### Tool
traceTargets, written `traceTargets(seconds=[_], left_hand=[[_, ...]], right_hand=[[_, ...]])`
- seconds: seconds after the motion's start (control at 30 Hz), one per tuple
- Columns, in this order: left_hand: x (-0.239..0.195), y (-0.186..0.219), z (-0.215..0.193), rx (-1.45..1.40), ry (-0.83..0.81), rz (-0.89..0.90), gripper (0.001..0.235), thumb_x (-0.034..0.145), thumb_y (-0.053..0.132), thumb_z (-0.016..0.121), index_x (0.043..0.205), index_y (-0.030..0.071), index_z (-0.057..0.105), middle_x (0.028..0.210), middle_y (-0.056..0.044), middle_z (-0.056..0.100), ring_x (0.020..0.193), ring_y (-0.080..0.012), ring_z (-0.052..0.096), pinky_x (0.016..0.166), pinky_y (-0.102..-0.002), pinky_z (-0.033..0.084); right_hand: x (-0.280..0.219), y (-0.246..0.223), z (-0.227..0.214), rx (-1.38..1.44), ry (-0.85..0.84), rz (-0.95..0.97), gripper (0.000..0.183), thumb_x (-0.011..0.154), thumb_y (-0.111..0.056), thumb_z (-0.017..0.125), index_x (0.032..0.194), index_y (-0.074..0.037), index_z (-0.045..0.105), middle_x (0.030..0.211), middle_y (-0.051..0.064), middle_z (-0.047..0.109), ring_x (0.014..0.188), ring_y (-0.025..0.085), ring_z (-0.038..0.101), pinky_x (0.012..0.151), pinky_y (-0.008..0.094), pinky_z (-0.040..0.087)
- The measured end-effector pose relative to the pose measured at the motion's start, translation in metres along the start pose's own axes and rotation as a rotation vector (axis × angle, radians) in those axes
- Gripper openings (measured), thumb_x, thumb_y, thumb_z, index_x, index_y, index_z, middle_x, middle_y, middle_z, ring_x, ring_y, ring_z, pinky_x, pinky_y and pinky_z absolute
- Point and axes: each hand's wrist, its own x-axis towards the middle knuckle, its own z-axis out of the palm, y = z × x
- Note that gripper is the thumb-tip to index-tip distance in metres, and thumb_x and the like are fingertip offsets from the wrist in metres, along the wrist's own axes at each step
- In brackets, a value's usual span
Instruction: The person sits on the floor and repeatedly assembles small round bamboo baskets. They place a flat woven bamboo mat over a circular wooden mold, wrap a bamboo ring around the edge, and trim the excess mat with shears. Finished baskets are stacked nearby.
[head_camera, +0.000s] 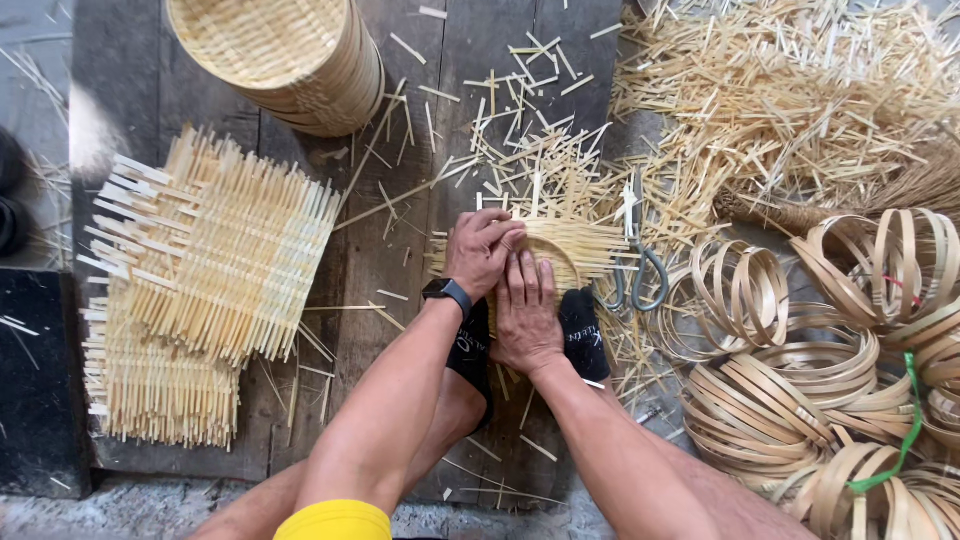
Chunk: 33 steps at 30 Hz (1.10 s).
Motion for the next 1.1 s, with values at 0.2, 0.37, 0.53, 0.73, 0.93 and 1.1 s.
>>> traceTargets(seconds=[0.2,0.37,0.53,0.73,0.93,1.1], left_hand=[[0.006,0.017,-0.005,0.106,-0.011,-0.069,0.021,0.093,0.035,0.071,0.106,0.022,0.082,0.116,0.001,0.073,0.113,-0.0233,0.059,0.096,-0.041,0.045],[-0.005,0.022,-0.005,0.093,0.025,-0.035,0.023,0.096,0.035,0.069,0.111,0.022,0.080,0.121,0.000,0.073,0.115,-0.0232,0.060,0.097,-0.041,0.044],[-0.004,0.018,-0.004,0.108,0.006,-0.086,0.021,0.095,0.034,0.068,0.106,0.022,0.081,0.115,0.001,0.075,0.109,-0.0230,0.062,0.094,-0.040,0.047],[0.006,0.024,-0.011,0.106,-0.062,-0.103,0.021,0.097,0.034,0.067,0.102,0.019,0.080,0.107,0.001,0.075,0.097,-0.0233,0.064,0.088,-0.037,0.052],[0.005,0.021,-0.009,0.133,-0.042,-0.001,0.023,0.100,0.031,0.062,0.104,0.013,0.075,0.105,-0.005,0.072,0.099,-0.0266,0.064,0.085,-0.040,0.053],[0.007,0.025,-0.010,0.134,-0.168,-0.163,0.026,0.104,0.033,0.058,0.103,0.011,0.071,0.096,-0.009,0.072,0.092,-0.0284,0.069,0.079,-0.043,0.056]], right_hand=[[-0.003,-0.001,0.000,0.016,-0.028,0.014,0.109,0.061,-0.039,0.075,0.148,0.014,0.034,0.156,0.031,0.027,0.150,0.046,0.019,0.124,0.060,0.010],[-0.014,0.001,0.005,0.019,-0.041,0.012,0.110,0.060,-0.039,0.075,0.149,0.013,0.035,0.157,0.031,0.026,0.151,0.045,0.018,0.124,0.059,0.011],[-0.009,-0.002,0.017,0.001,0.168,-0.018,0.089,0.074,-0.033,0.072,0.148,0.008,0.042,0.159,0.026,0.032,0.153,0.040,0.024,0.127,0.058,0.015],[0.001,0.011,-0.022,0.180,-0.010,-0.019,0.077,0.058,-0.028,0.075,0.127,0.004,0.063,0.143,0.023,0.050,0.135,0.037,0.044,0.114,0.053,0.031],[0.035,0.081,-0.033,0.511,0.327,0.008,0.036,0.088,-0.015,0.080,0.122,-0.006,0.074,0.126,0.009,0.072,0.118,0.024,0.062,0.110,0.044,0.047],[0.061,0.092,-0.007,0.564,0.323,-0.066,0.020,0.092,-0.005,0.071,0.112,-0.005,0.074,0.113,0.007,0.076,0.113,0.030,0.065,0.100,0.038,0.053]])
